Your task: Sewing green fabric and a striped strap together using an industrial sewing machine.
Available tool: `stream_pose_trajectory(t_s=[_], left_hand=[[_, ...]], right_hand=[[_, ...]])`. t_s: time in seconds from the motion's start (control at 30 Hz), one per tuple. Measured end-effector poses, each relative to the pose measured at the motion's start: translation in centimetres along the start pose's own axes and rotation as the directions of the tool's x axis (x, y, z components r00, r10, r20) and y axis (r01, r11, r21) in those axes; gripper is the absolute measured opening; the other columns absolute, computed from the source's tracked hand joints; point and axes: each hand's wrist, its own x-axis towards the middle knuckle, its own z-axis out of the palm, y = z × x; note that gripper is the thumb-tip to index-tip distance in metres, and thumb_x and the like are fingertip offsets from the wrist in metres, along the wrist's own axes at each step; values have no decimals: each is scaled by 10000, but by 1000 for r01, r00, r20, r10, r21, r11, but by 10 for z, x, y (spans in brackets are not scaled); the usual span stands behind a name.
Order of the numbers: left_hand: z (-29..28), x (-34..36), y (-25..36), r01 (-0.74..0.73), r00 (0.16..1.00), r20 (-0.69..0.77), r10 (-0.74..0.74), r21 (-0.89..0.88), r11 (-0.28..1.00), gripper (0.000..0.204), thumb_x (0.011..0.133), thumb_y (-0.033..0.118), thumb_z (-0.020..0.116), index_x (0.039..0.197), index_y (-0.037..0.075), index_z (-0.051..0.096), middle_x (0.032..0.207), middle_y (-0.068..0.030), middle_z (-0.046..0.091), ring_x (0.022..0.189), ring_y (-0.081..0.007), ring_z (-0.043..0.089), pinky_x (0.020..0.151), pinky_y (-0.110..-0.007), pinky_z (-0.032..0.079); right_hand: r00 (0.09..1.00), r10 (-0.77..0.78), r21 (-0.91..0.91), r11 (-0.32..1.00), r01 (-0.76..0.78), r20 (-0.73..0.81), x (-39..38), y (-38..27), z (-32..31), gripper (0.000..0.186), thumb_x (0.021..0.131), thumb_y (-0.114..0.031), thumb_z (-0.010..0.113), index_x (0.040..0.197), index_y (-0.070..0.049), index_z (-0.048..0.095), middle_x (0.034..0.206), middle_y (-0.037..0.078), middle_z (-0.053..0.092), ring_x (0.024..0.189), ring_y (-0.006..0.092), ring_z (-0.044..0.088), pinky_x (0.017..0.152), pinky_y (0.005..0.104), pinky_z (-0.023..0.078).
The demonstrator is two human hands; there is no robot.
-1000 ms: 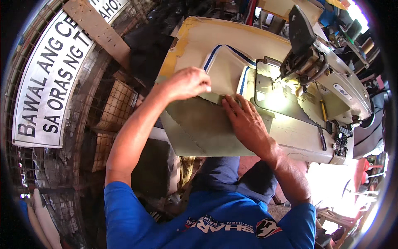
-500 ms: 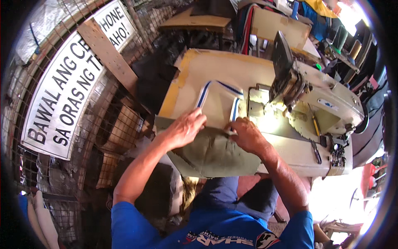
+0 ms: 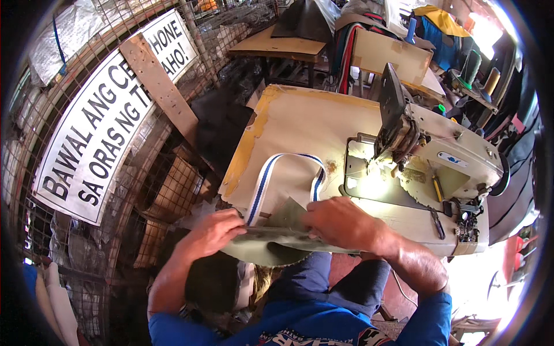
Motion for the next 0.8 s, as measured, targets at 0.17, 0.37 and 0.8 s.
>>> stream_pose_trajectory(t_s=[0.17, 0.37, 0.8], left_hand=[[-111, 3, -7, 27, 995, -96, -3, 255, 967, 153, 898, 151, 638, 857, 6, 607, 816, -125, 565, 790, -325, 569, 723, -419, 461], [-258, 51, 51, 200, 854, -427, 298, 798, 568, 188, 956, 101, 547, 1094, -1, 625, 977, -139, 618, 946, -314, 624, 854, -369, 482], [68, 31, 56, -104, 993, 111, 40, 656, 747, 398, 771, 68, 584, 1159, -18, 574, 975, -134, 514, 858, -278, 572, 687, -391, 524]], right_hand=[[998, -33, -25, 999, 34, 49, 87, 3, -50, 111, 856, -112, 598, 933, -97, 676, 914, 139, 660, 938, 342, 647, 798, 456, 499], [716, -283, -517, 846, -127, -638, 166, -9, -176, 166, 899, -157, 533, 995, -69, 636, 920, 190, 656, 829, 319, 678, 717, 440, 546], [756, -36, -516, 751, -411, -654, 27, 49, 84, 215, 767, -153, 608, 937, -22, 618, 963, 172, 584, 978, 335, 595, 815, 404, 533]])
